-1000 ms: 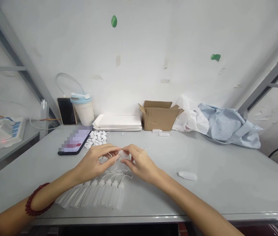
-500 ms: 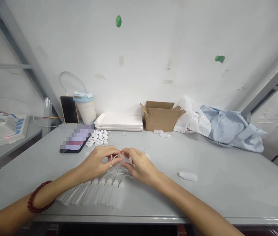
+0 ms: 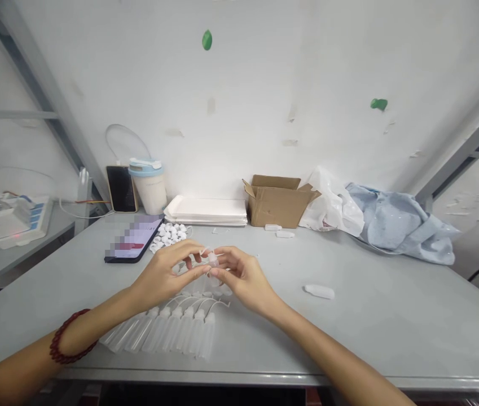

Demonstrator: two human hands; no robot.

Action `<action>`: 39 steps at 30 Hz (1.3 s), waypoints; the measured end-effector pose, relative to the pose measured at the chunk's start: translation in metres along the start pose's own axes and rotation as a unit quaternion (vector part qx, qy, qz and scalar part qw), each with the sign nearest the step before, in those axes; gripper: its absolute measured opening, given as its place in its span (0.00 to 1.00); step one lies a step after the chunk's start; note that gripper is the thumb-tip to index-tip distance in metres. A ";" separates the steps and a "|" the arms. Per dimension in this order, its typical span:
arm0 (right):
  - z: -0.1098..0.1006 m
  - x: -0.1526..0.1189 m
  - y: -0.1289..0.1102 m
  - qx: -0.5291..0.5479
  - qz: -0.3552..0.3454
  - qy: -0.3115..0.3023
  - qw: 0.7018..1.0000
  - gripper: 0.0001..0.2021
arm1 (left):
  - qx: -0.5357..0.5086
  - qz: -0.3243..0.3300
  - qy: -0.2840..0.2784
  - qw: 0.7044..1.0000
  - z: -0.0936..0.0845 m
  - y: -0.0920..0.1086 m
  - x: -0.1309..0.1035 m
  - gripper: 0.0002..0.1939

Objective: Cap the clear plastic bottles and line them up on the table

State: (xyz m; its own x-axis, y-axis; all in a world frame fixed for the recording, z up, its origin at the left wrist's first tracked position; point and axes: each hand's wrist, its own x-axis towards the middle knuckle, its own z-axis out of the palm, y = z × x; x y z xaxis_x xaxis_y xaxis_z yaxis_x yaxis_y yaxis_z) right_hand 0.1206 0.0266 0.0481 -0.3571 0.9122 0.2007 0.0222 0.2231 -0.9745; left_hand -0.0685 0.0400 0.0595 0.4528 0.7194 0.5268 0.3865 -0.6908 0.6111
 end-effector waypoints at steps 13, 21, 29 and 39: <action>-0.007 0.002 -0.005 0.179 0.053 -0.088 0.979 0.14 | 0.137 0.190 -0.010 0.972 0.003 -0.005 -0.004 0.27; -0.031 0.002 -0.023 0.072 0.106 -0.233 0.964 0.14 | 0.115 0.217 -0.041 0.968 0.005 0.014 -0.007 0.22; -0.073 -0.002 -0.037 -0.140 0.234 -0.454 0.848 0.15 | 0.154 0.200 -0.246 0.936 0.017 0.047 -0.029 0.22; -0.090 -0.001 -0.043 -0.260 0.253 -0.339 0.868 0.13 | 0.197 0.146 -0.303 0.921 0.020 0.042 -0.030 0.22</action>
State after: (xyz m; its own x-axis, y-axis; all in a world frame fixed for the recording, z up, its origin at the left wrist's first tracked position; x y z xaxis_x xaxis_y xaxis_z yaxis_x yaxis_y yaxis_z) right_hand 0.2044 0.0472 0.0984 -0.6422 0.5658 -0.5173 0.6920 0.1375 -0.7087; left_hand -0.0496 -0.0119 0.0569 0.9024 0.4092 0.1352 0.3856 -0.9067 0.1712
